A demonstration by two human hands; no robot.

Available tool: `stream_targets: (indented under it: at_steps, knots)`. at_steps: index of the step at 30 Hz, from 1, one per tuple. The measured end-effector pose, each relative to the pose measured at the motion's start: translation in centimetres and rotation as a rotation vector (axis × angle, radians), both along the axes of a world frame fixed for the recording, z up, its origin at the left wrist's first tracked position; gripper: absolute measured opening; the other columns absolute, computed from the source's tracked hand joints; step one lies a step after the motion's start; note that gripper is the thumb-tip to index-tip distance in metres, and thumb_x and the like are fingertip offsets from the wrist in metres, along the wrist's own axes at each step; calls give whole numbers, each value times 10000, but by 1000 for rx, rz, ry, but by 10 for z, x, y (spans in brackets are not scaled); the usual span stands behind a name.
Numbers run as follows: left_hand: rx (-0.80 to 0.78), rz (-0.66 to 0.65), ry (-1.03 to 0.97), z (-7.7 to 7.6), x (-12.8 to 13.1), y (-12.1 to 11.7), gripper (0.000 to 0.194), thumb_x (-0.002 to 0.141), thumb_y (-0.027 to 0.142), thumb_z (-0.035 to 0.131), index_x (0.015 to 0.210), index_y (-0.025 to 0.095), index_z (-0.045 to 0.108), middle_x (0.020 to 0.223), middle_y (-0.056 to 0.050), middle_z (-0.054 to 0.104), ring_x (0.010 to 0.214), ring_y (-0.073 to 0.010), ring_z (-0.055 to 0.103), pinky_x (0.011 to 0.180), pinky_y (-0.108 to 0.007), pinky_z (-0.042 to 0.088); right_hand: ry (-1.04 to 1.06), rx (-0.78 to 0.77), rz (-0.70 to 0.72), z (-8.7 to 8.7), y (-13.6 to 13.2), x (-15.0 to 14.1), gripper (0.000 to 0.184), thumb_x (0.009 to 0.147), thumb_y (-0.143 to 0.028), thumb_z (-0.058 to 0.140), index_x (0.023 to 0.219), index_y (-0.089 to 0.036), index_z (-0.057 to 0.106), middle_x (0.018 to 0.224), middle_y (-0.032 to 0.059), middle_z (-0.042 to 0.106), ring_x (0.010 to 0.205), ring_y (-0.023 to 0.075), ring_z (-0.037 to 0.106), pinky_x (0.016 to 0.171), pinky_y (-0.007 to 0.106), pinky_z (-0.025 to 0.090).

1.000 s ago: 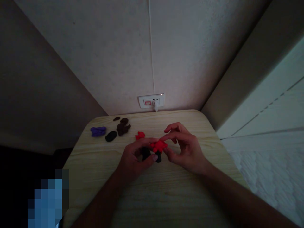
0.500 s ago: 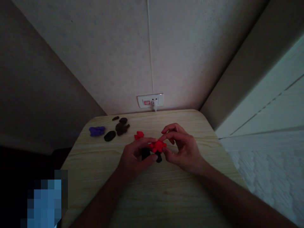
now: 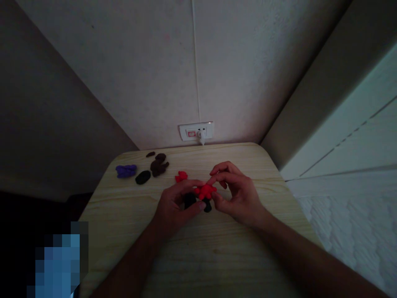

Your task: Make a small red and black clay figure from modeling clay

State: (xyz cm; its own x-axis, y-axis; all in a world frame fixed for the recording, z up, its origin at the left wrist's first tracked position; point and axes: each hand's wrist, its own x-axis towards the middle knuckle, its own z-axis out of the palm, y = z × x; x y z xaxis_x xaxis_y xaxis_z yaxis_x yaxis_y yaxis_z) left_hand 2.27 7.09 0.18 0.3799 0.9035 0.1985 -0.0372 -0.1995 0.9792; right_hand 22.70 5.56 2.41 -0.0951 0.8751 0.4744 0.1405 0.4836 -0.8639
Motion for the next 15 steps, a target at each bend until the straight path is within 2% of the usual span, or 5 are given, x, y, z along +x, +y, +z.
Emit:
stream_targets:
  at_steps: [5,9,15]
  knots:
    - [-15,-3,-16,2,1,-1,378,758,186,846,1122,233,754,1020,-68,806,877,-193,753,745,-253,590,-7,-4,-4,1,0,-1,232,745,-88,710,932,-218,751,1030,54,600,811,160,518,646,296,412]
    - [-87,-13,-31,3,3,-1,400,777,186,833,1154,255,721,962,-48,816,857,-186,758,700,-235,584,-5,-18,-16,1,-1,-1,210,794,-117,710,968,-226,756,1046,62,596,816,163,519,662,306,427]
    - [-157,-16,-80,5,4,0,409,781,227,835,1166,238,695,958,-58,807,711,-165,734,479,-176,513,49,-13,16,1,-1,2,227,868,-193,675,1081,-241,737,1075,67,583,796,164,513,696,335,444]
